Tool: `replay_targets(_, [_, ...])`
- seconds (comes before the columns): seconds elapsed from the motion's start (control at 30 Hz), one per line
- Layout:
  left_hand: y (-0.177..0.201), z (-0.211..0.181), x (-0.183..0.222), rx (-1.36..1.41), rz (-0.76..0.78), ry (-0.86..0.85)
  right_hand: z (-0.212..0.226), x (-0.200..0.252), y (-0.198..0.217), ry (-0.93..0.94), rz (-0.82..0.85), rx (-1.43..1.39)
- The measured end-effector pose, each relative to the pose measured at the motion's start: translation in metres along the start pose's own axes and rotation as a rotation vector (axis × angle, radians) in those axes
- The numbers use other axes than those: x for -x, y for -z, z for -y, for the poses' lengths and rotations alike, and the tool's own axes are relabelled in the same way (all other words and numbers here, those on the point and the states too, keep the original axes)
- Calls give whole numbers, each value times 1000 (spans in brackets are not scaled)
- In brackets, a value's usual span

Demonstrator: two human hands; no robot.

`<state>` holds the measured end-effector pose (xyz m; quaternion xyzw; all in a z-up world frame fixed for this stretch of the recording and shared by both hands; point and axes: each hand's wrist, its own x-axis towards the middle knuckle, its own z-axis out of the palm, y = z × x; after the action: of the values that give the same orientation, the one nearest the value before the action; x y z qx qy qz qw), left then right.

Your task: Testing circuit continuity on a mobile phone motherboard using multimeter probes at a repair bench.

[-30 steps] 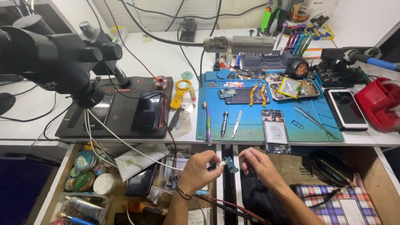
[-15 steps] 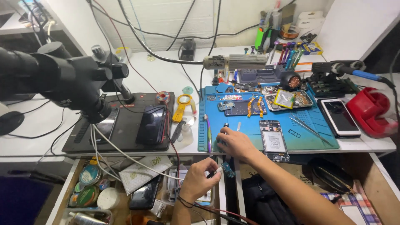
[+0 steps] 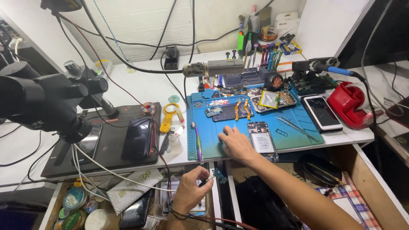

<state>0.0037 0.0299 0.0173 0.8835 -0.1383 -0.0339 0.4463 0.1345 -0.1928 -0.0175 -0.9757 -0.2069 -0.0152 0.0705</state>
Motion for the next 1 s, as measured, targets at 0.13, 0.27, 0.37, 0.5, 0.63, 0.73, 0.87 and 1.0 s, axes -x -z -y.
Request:
replay_targets(0.13, [1, -5, 1, 24, 12, 23, 2, 3, 12, -188, -18, -23])
replay_targets(0.27, [1, -3, 1, 34, -14, -10, 1, -3, 11, -339, 121, -120])
replay_targets(0.37, [2, -2, 3, 36, -27, -9, -1, -7, 9, -338, 146, -149])
replay_targets(0.5, [7, -6, 4, 36, -23, -9, -8, -7, 18, -332, 167, -266])
replay_targets(0.63, [8, -2, 6, 60, -46, -17, -20, -9, 29, -318, 185, -529])
replay_targets(0.73, [7, 3, 5, 52, -26, -37, -11, -8, 41, -228, 151, -634])
replay_targets(0.87, [7, 0, 6, 22, 3, -24, 11, -19, 35, -79, 165, -743])
replay_targets(1.0, [9, 5, 5, 7, 53, 20, 50, -35, 39, -1, 209, -898])
